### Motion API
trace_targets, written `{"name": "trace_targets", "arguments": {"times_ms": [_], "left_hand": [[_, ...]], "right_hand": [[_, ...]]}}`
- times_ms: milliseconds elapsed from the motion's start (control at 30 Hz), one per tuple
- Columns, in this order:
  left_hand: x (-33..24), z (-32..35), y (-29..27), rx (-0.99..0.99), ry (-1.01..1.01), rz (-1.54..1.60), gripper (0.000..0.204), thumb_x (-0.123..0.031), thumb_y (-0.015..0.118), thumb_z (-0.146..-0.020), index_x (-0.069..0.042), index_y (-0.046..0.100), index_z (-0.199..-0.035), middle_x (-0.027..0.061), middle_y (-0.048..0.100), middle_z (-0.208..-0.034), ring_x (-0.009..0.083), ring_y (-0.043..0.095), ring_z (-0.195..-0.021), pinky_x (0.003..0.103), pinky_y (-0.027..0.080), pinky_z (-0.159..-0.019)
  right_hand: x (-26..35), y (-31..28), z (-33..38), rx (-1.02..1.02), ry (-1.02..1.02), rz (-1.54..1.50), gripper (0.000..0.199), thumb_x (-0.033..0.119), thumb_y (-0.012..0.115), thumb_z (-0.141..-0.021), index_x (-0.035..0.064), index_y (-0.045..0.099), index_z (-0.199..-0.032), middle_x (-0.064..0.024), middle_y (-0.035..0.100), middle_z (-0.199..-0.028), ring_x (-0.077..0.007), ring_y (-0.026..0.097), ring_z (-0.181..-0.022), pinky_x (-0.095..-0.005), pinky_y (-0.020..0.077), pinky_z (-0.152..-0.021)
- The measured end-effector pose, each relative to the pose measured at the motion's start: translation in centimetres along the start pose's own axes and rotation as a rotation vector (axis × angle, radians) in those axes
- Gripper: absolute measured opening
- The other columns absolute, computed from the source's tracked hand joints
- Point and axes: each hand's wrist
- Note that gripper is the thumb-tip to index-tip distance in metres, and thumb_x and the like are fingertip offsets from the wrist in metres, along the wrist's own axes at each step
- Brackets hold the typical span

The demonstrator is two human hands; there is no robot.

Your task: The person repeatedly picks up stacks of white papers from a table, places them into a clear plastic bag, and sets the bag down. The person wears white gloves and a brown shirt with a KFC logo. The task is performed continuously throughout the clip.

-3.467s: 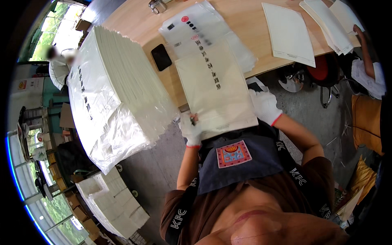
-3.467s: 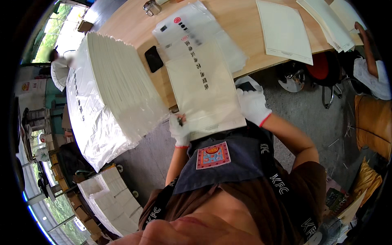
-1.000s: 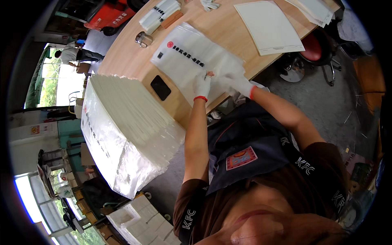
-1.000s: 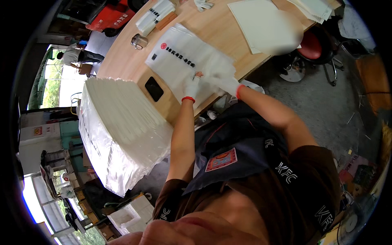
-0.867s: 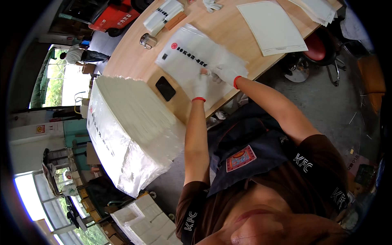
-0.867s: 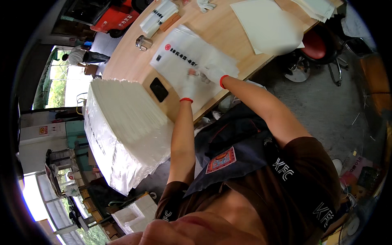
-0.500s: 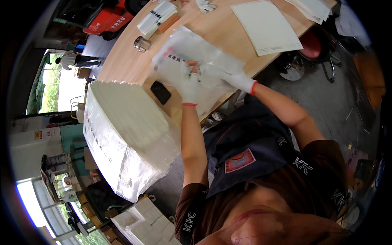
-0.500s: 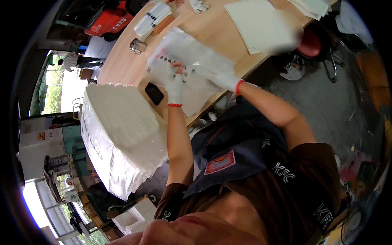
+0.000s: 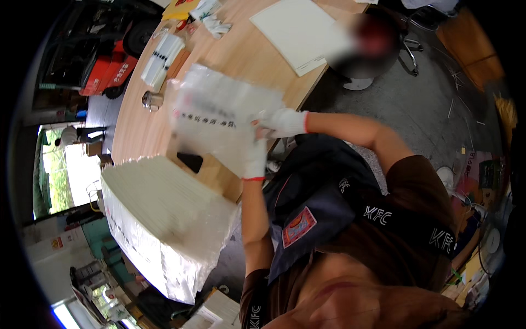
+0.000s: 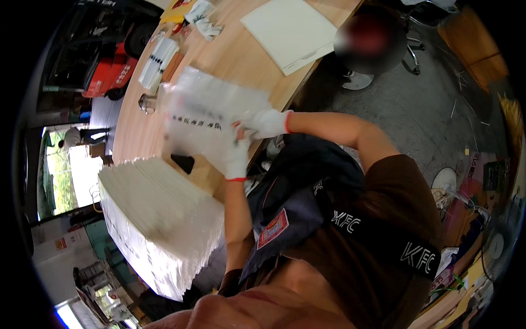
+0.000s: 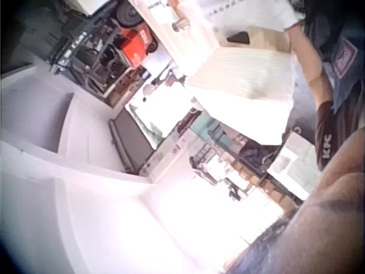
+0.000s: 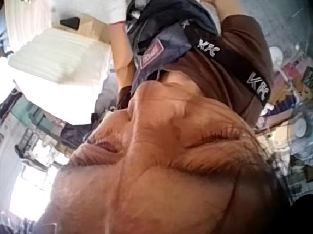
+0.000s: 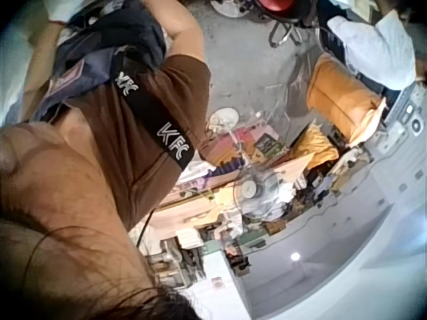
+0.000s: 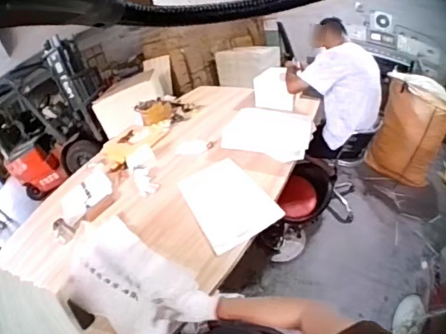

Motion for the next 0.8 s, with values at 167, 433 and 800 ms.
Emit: {"name": "trace_targets", "arguments": {"times_ms": [167, 433, 800], "left_hand": [[5.8, -0.2, -0.7, -0.024, -0.295, 0.131, 0.026, -0.014, 0.053, -0.091, -0.003, 0.054, -0.115, 0.0101, 0.06, -0.1, 0.0181, 0.056, -0.092, 0.03, 0.045, -0.08], [0.3, -6.4, 7.4, 0.272, -0.284, 0.546, 0.046, -0.037, 0.052, -0.093, -0.003, 0.048, -0.124, 0.0087, 0.063, -0.1, 0.0079, 0.047, -0.058, 0.022, 0.041, -0.055], [6.1, -6.9, 10.2, 0.332, -0.728, 0.897, 0.041, -0.022, 0.058, -0.088, 0.008, 0.053, -0.115, 0.0209, 0.063, -0.105, 0.0312, 0.065, -0.087, 0.042, 0.056, -0.07]], "right_hand": [[-8.7, -8.9, 8.0, -0.357, 0.278, 0.693, 0.066, 0.0, 0.055, -0.07, 0.0162, 0.043, -0.132, -0.016, 0.043, -0.133, -0.0374, 0.042, -0.122, -0.0477, 0.0388, -0.099], [-17.0, -12.2, 11.5, -0.27, 0.574, 0.76, 0.049, 0.009, 0.046, -0.082, 0.0126, 0.039, -0.13, -0.0142, 0.038, -0.137, -0.0311, 0.037, -0.128, -0.046, 0.0332, -0.103], [-1.4, -9.6, 15.2, -0.416, 0.542, 0.183, 0.045, 0.026, 0.063, -0.083, 0.0129, 0.051, -0.125, -0.0151, 0.047, -0.128, -0.033, 0.045, -0.12, -0.0453, 0.0371, -0.1]]}}
Point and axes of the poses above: each hand's wrist, its own z-axis away from the middle knuckle, its own y-axis out of the palm, x = y × z
